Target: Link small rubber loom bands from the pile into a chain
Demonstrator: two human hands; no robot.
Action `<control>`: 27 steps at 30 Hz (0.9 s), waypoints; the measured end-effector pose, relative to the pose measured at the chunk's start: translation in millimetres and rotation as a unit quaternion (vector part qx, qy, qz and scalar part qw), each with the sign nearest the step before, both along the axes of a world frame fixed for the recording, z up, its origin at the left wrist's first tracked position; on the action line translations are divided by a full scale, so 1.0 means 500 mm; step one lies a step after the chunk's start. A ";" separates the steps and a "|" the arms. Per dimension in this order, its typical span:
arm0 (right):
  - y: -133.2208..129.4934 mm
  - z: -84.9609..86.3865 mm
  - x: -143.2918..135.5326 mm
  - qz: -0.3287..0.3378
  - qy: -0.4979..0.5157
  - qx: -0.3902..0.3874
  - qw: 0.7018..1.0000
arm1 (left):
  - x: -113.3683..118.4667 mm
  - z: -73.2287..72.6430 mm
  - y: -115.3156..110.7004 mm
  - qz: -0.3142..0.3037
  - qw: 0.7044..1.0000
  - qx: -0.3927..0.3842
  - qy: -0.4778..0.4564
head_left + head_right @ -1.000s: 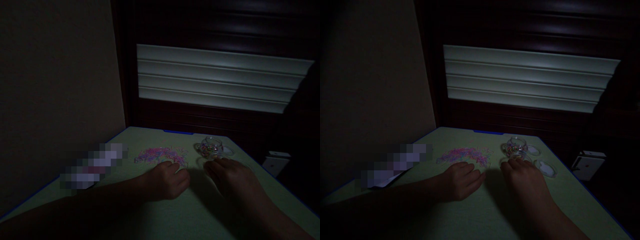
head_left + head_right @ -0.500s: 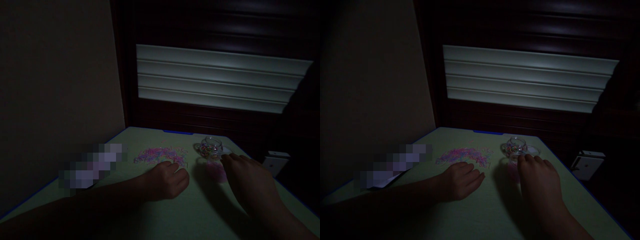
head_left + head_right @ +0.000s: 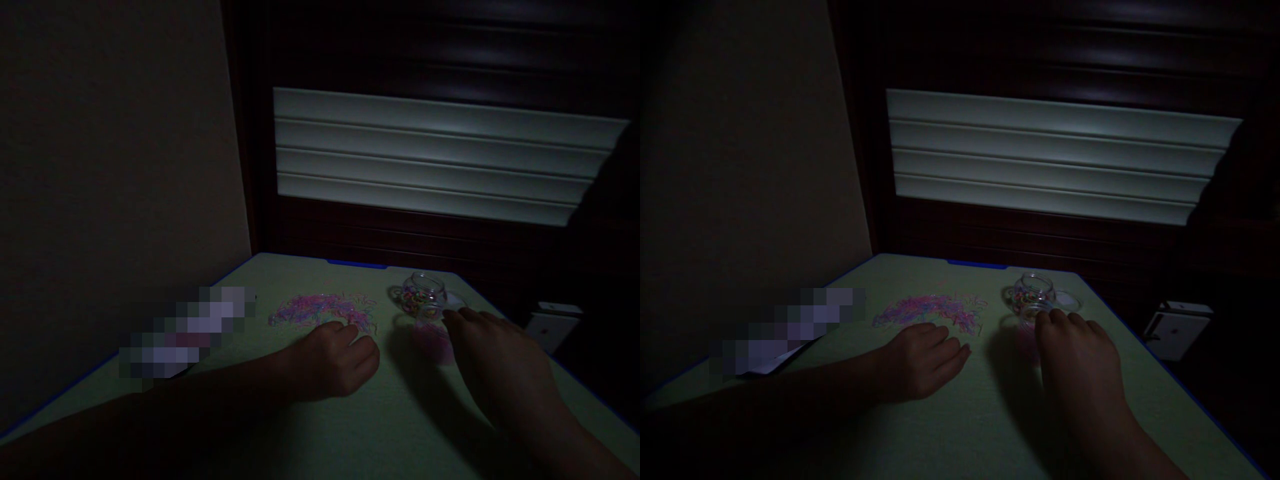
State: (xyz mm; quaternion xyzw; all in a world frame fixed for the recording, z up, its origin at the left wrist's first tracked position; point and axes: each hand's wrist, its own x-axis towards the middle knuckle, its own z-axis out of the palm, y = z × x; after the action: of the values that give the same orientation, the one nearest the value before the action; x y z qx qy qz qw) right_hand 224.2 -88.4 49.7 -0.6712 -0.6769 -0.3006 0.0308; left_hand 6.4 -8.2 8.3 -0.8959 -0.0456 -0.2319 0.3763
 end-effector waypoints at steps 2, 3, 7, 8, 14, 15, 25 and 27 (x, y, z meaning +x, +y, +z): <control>0.001 -0.002 0.000 0.011 0.000 0.004 1.000 | -0.001 0.003 -0.001 -0.001 1.000 -0.004 0.007; 0.002 -0.002 0.000 0.018 -0.001 0.005 1.000 | -0.001 0.004 -0.001 -0.002 1.000 -0.005 0.011; 0.002 0.000 -0.008 0.074 -0.010 0.002 0.997 | -0.001 0.004 -0.001 0.009 1.000 -0.014 0.012; 0.001 0.000 -0.010 0.089 -0.015 0.005 0.996 | 0.000 0.003 -0.001 0.014 1.000 -0.015 0.007; 0.007 -0.004 -0.019 0.177 -0.044 -0.004 0.983 | 0.002 -0.004 0.002 0.031 0.999 -0.024 0.004; 0.010 -0.008 -0.021 0.193 -0.045 -0.012 0.980 | 0.003 -0.005 0.002 0.033 0.999 -0.029 0.009; 0.019 -0.038 -0.050 0.331 0.052 -0.123 0.934 | 0.006 0.007 -0.008 0.073 0.988 -0.094 0.100; 0.017 -0.037 -0.054 0.344 0.055 -0.132 0.928 | 0.005 0.006 -0.008 0.097 0.984 -0.107 0.101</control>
State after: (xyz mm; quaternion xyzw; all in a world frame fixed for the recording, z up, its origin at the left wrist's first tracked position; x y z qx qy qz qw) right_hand 197.4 -79.8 31.2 -0.4109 -0.8969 -0.1424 0.0804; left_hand 8.7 -12.3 11.1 -0.9411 -0.1190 -0.0964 0.3015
